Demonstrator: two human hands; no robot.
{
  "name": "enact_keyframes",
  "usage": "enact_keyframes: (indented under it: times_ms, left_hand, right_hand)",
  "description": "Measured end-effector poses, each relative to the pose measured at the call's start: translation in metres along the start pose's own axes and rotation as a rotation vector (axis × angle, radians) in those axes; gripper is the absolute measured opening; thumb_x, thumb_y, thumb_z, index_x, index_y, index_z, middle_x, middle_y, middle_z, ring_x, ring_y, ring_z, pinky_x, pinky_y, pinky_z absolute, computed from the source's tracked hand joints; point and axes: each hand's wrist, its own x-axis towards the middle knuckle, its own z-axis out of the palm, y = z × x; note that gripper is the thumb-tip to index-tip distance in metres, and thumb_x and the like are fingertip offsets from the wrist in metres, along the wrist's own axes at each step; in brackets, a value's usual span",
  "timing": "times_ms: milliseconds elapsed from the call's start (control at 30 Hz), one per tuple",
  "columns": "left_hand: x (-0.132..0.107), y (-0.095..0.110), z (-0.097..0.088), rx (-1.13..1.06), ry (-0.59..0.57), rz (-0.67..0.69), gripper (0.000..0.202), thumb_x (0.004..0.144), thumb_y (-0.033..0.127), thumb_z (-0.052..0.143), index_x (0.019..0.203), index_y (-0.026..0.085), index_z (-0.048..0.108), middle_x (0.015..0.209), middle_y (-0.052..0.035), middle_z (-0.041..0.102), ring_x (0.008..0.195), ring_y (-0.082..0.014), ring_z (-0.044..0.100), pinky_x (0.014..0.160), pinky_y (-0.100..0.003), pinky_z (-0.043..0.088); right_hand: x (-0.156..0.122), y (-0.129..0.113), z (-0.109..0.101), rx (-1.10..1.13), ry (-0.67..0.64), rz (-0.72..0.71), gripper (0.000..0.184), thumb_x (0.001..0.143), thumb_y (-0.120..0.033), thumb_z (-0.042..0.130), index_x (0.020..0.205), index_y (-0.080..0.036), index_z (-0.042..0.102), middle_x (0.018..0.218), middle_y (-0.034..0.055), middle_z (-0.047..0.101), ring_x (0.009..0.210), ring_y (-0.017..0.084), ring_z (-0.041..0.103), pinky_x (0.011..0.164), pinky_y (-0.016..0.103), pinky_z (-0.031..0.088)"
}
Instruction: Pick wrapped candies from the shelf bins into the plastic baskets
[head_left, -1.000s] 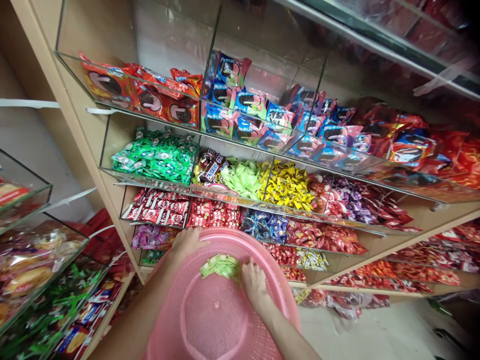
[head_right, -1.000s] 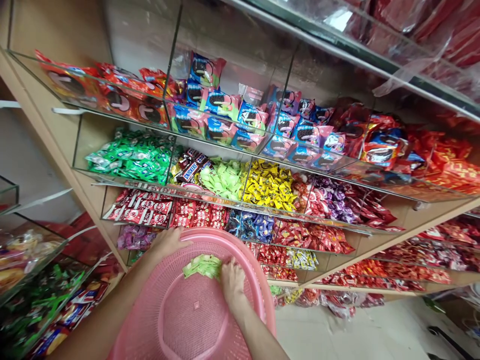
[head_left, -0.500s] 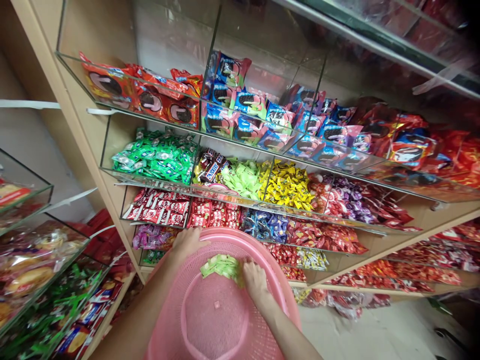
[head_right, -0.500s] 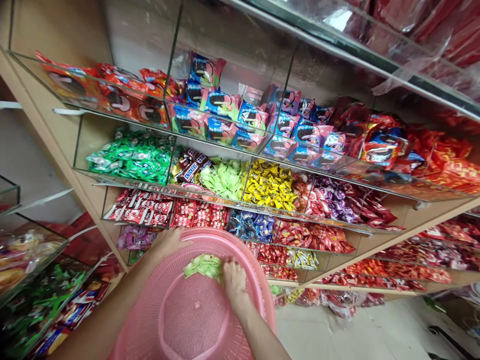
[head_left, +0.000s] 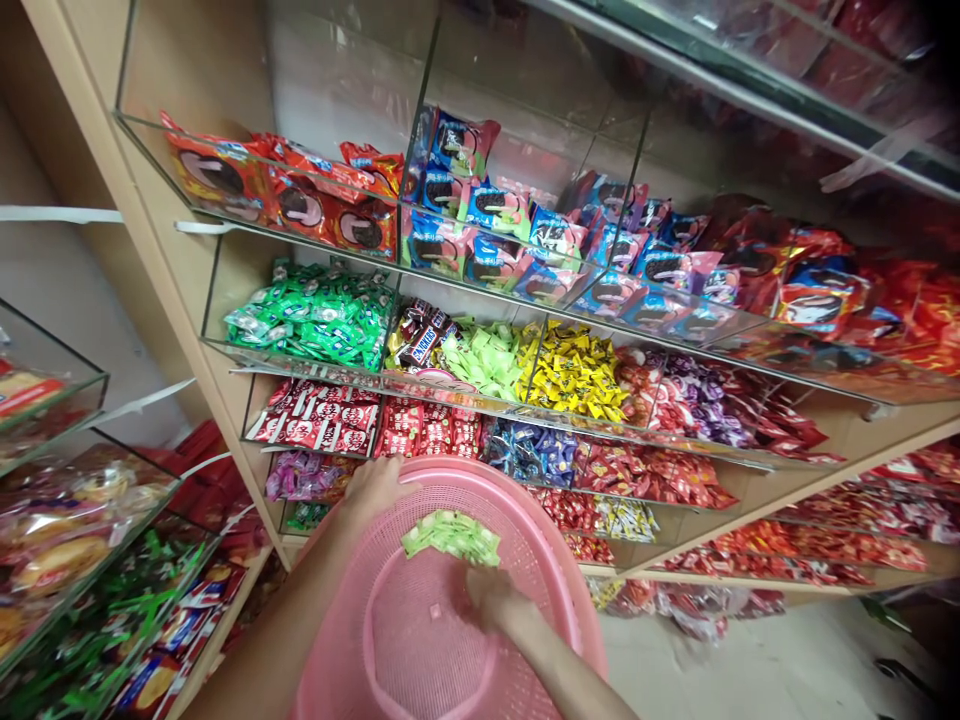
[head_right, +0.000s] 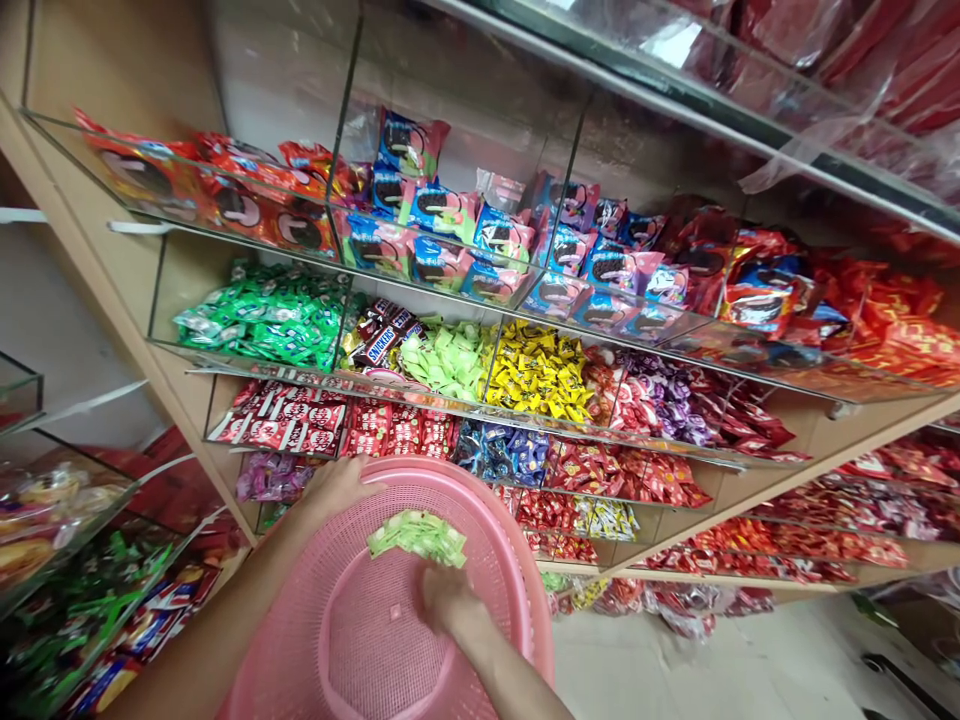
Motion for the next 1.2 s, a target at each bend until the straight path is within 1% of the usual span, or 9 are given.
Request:
enact_keyframes:
  times_ms: [100, 300, 500, 633, 767, 867, 967, 1100, 1200]
  left_hand:
    - [0.0, 0.001, -0.002, 0.004, -0.006, -0.002, 0.055, 0.074, 0.057, 0.045, 0.109, 0.015, 0.057, 0.101, -0.0148, 0.066, 0.092, -0.0289, 0.062, 0.073, -0.033, 0.047]
    - [0.001, -0.001, 0.001, -0.009, 0.0, 0.01, 0.055, 0.075, 0.058, 0.044, 0.108, 0.016, 0.057, 0.1, -0.0148, 0.066, 0.092, -0.029, 0.062, 0.073, -0.034, 0.047]
    - [0.001, -0.002, 0.003, -0.005, 0.022, 0.013, 0.053, 0.073, 0.058, 0.046, 0.104, 0.017, 0.058, 0.098, -0.0139, 0.067, 0.091, -0.0293, 0.063, 0.072, -0.035, 0.047]
    - [0.001, -0.002, 0.003, -0.004, 0.023, 0.004, 0.05, 0.073, 0.057, 0.046, 0.103, 0.018, 0.058, 0.099, -0.0135, 0.067, 0.091, -0.029, 0.063, 0.072, -0.034, 0.047]
    - [0.001, -0.003, 0.004, -0.023, 0.023, -0.008, 0.052, 0.072, 0.058, 0.047, 0.104, 0.018, 0.057, 0.1, -0.0143, 0.067, 0.094, -0.0298, 0.062, 0.074, -0.035, 0.046]
    - [0.001, -0.004, 0.005, -0.03, 0.023, -0.011, 0.053, 0.073, 0.057, 0.047, 0.107, 0.017, 0.056, 0.101, -0.0149, 0.066, 0.095, -0.0292, 0.062, 0.075, -0.035, 0.045]
    - [0.001, -0.004, 0.006, -0.028, 0.029, -0.01, 0.052, 0.073, 0.057, 0.047, 0.107, 0.017, 0.056, 0.1, -0.0146, 0.067, 0.093, -0.0291, 0.062, 0.074, -0.035, 0.045]
    - [0.0, -0.005, 0.005, -0.026, 0.033, -0.009, 0.055, 0.073, 0.056, 0.046, 0.11, 0.017, 0.056, 0.101, -0.0148, 0.066, 0.094, -0.0298, 0.062, 0.074, -0.036, 0.046]
    - [-0.002, -0.005, 0.005, -0.032, 0.036, -0.008, 0.055, 0.073, 0.057, 0.045, 0.11, 0.017, 0.056, 0.1, -0.0145, 0.067, 0.094, -0.0304, 0.062, 0.073, -0.036, 0.046]
  right_hand:
    - [-0.002, -0.003, 0.001, -0.077, -0.097, 0.006, 0.028, 0.075, -0.012, 0.055, 0.1, -0.009, 0.065, 0.101, 0.0177, 0.066, 0.095, 0.03, 0.063, 0.075, 0.035, 0.05]
    - [0.006, 0.007, 0.002, -0.045, -0.037, 0.053, 0.038, 0.078, -0.011, 0.051, 0.116, -0.013, 0.055, 0.105, 0.0147, 0.066, 0.097, 0.028, 0.062, 0.078, 0.036, 0.048]
    - [0.006, 0.01, 0.001, 0.005, 0.025, -0.017, 0.031, 0.081, -0.016, 0.049, 0.11, -0.015, 0.058, 0.101, 0.0134, 0.067, 0.093, 0.027, 0.063, 0.074, 0.035, 0.049]
    - [0.0, 0.007, -0.015, 0.051, 0.095, -0.056, 0.027, 0.081, -0.02, 0.05, 0.105, -0.015, 0.062, 0.103, 0.0127, 0.066, 0.096, 0.026, 0.061, 0.078, 0.033, 0.047]
    - [-0.015, 0.005, -0.055, 0.134, 0.232, -0.164, 0.022, 0.081, -0.022, 0.051, 0.098, -0.019, 0.064, 0.097, 0.0074, 0.068, 0.092, 0.021, 0.061, 0.075, 0.027, 0.044]
    - [-0.029, 0.007, -0.102, 0.22, 0.384, -0.287, 0.022, 0.085, -0.03, 0.048, 0.097, -0.021, 0.064, 0.087, 0.0037, 0.068, 0.081, 0.017, 0.061, 0.068, 0.023, 0.041]
    - [-0.039, 0.011, -0.155, 0.228, 0.582, -0.336, 0.023, 0.086, -0.032, 0.047, 0.096, -0.021, 0.065, 0.082, 0.0022, 0.068, 0.075, 0.014, 0.06, 0.067, 0.022, 0.039]
    - [-0.031, 0.014, -0.216, 0.226, 0.833, -0.284, 0.019, 0.086, -0.027, 0.047, 0.089, -0.018, 0.064, 0.074, 0.0002, 0.065, 0.067, 0.012, 0.057, 0.061, 0.021, 0.036]
    - [-0.012, 0.009, -0.243, 0.191, 0.895, -0.216, 0.016, 0.084, -0.028, 0.052, 0.088, -0.018, 0.063, 0.076, 0.0008, 0.065, 0.07, 0.012, 0.057, 0.064, 0.021, 0.036]
